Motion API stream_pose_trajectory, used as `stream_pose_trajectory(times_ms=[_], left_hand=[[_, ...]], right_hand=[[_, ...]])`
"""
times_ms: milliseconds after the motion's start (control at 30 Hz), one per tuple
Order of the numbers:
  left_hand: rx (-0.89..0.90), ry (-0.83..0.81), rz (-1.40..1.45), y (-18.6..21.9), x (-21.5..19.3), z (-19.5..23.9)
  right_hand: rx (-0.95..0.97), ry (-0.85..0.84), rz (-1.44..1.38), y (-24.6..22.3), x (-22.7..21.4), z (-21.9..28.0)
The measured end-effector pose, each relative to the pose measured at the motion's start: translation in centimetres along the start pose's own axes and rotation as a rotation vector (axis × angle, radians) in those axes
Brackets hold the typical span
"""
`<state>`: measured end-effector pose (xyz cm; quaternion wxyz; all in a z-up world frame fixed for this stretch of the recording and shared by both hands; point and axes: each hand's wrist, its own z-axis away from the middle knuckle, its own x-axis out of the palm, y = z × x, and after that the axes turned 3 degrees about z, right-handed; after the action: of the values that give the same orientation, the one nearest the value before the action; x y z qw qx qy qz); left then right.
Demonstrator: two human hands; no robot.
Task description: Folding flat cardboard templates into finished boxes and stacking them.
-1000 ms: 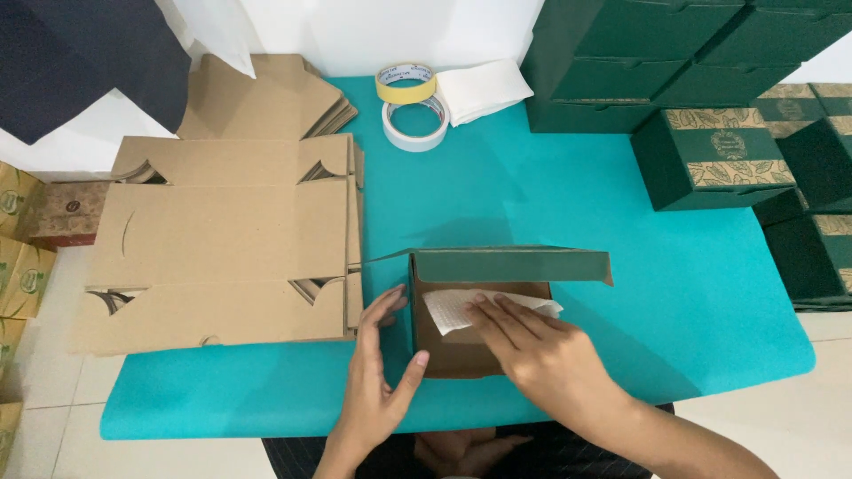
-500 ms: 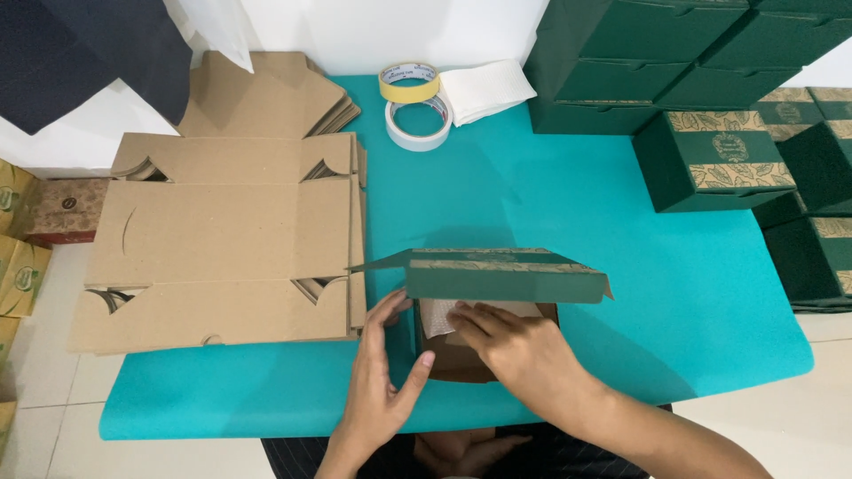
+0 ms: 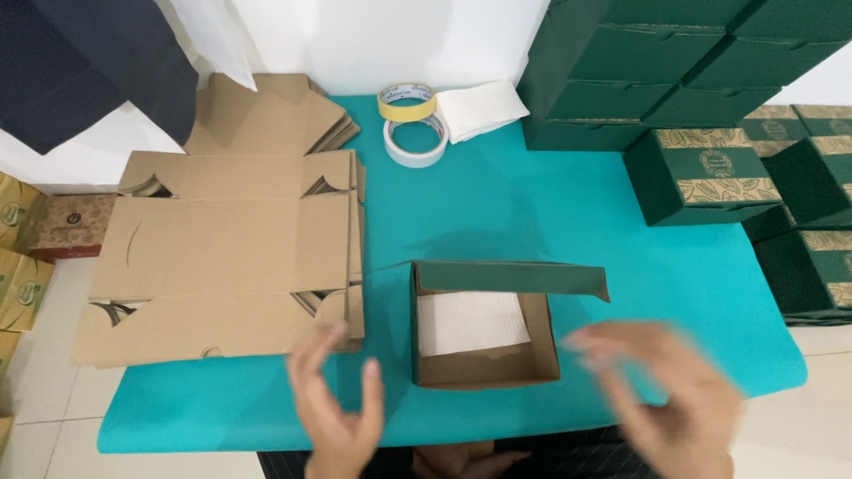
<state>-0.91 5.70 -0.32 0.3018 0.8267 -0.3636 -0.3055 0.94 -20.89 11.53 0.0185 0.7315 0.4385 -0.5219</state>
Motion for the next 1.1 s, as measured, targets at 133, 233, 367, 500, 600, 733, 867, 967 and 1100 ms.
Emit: stream_pose_trajectory(times_ms=[133, 233, 367, 500, 600, 733, 867, 967, 1100], left_hand=[[-0.020, -0.050, -0.088, 1.2, 0.2, -4.6], [0.048, -0.119, -0.138, 1.9, 0.8, -6.1], [0.261, -0.101, -0.259, 2.6, 0.9, -5.2], [0.283, -0.139, -0.339, 1.9, 1.4, -2.0], [0.131, -0.203, -0.203, 0.6, 1.9, 0.1], [-0.152, -0.300, -0.088, -0.2, 1.8, 0.9], [-0.147, -0.320, -0.077, -0.8, 1.8, 1.1], [-0.168, -0.353, -0.088, -2.3, 2.3, 2.0], [-0.164, -0.401, -0.070, -0.6, 1.6, 0.8]], right_hand=[[0.249, 0.372, 0.369, 2.6, -0.1, 0.3], [0.217, 0.318, 0.389, 4.7, 1.6, 0.9], [0.218, 0.364, 0.358, 5.2, 3.9, 2.5], [0.264, 0.339, 0.245, 5.0, 5.5, 4.1], [0.303, 0.371, 0.004, 3.9, 6.1, 3.6], [0.313, 0.396, -0.125, 3.6, 6.2, 3.7], [0.363, 0.327, -0.113, 3.8, 6.3, 4.3], [0.343, 0.308, -0.144, 3.9, 6.7, 4.6], [0.345, 0.295, -0.207, 4.5, 7.2, 5.5]])
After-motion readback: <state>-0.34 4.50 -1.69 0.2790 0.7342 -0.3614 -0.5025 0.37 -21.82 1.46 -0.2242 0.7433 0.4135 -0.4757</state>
